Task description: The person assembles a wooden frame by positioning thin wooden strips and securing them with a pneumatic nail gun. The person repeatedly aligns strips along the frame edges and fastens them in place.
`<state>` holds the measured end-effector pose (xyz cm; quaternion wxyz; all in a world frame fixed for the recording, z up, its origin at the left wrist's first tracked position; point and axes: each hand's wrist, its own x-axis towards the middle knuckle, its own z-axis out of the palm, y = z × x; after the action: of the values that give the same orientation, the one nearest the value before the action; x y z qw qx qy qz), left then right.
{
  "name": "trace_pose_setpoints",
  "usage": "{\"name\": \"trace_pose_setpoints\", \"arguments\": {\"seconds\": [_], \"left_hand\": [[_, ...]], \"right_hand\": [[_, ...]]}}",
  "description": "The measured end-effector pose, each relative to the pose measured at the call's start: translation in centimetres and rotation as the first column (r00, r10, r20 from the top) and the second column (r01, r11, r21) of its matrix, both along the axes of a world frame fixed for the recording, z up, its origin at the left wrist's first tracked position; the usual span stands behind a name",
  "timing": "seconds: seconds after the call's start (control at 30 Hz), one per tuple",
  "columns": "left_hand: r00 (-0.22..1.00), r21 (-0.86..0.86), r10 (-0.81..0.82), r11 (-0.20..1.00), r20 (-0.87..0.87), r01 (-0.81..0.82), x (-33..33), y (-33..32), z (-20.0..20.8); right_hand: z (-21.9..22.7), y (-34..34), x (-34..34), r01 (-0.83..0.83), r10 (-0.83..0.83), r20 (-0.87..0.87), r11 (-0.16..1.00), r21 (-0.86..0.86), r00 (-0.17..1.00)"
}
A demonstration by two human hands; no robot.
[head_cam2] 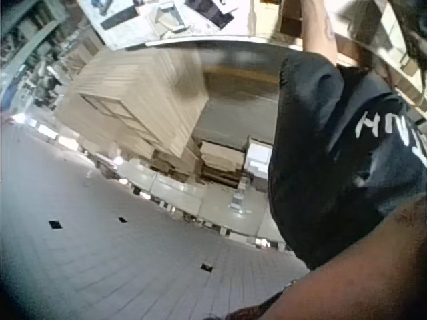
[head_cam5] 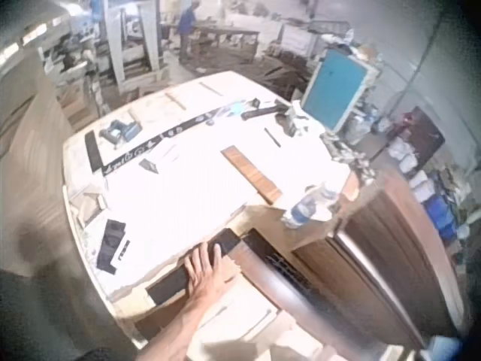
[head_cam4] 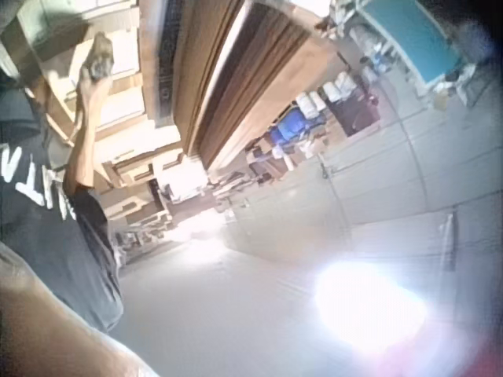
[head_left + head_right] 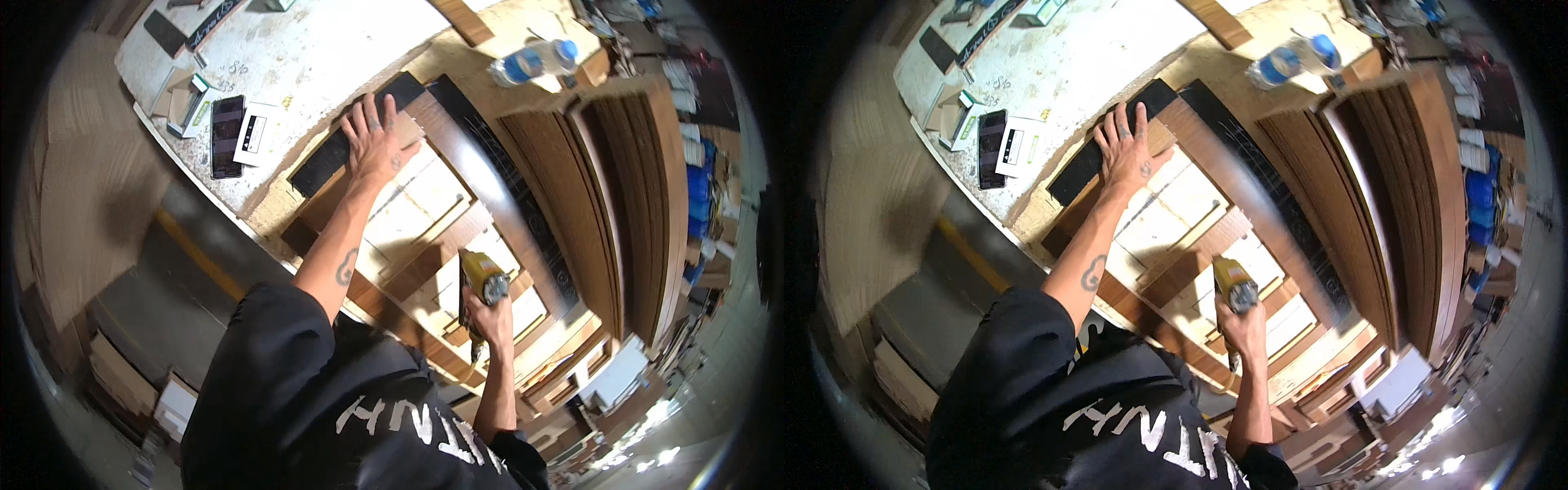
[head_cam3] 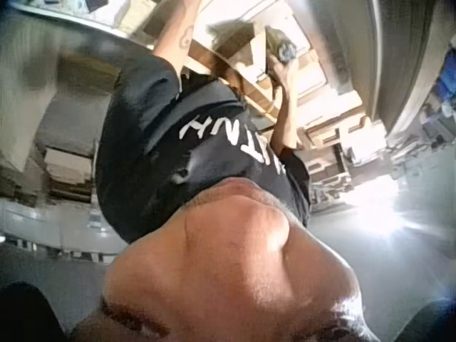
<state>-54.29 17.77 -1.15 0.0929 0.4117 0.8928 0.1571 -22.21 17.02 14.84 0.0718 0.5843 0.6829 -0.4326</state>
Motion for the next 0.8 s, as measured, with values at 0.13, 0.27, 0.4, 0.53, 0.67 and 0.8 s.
{"name": "trace_pose_setpoints", "arguments": {"seconds": [0.13, 0.27, 0.4, 0.53, 0.67, 0.8], "left_hand": [[0.983, 0.037, -0.101, 0.994, -0.153, 0.108, -0.7, -0.1, -0.6], [0.973, -0.004, -0.094, 0.995, -0.213, 0.095, -2.1, -6.9, -0.4], [0.967, 0.11, 0.079, 0.993, -0.241, -0.053, 3.1, -19.3, -0.6], [0.988, -0.224, -0.014, 0.974, -0.154, -0.021, 6.2, -26.1, -2.7], [0.993, -0.145, 0.109, 0.984, 0.037, -0.103, 4.7, -25.8, -2.1], [0.985, -0.239, 0.166, 0.96, 0.054, -0.148, 3.3, -26.8, -2.1]], "right_hand": [[-0.1, -6.6, 13.1, 0.344, -0.333, 0.097, 0.931, -0.121, 0.938], [0.4, -11.8, 25.6, 0.496, -0.487, 0.125, 0.867, -0.053, 0.865], [-3.0, -14.9, 38.7, 0.518, -0.552, 0.226, 0.833, 0.193, 0.803], [-6.7, -14.6, 45.8, 0.564, -0.677, 0.255, 0.724, 0.397, 0.69], [-9.5, -13.4, 48.1, 0.539, -0.769, 0.215, 0.59, 0.601, 0.602], [-9.8, -15.0, 44.2, 0.429, -0.713, 0.169, 0.574, 0.697, 0.681]]}}
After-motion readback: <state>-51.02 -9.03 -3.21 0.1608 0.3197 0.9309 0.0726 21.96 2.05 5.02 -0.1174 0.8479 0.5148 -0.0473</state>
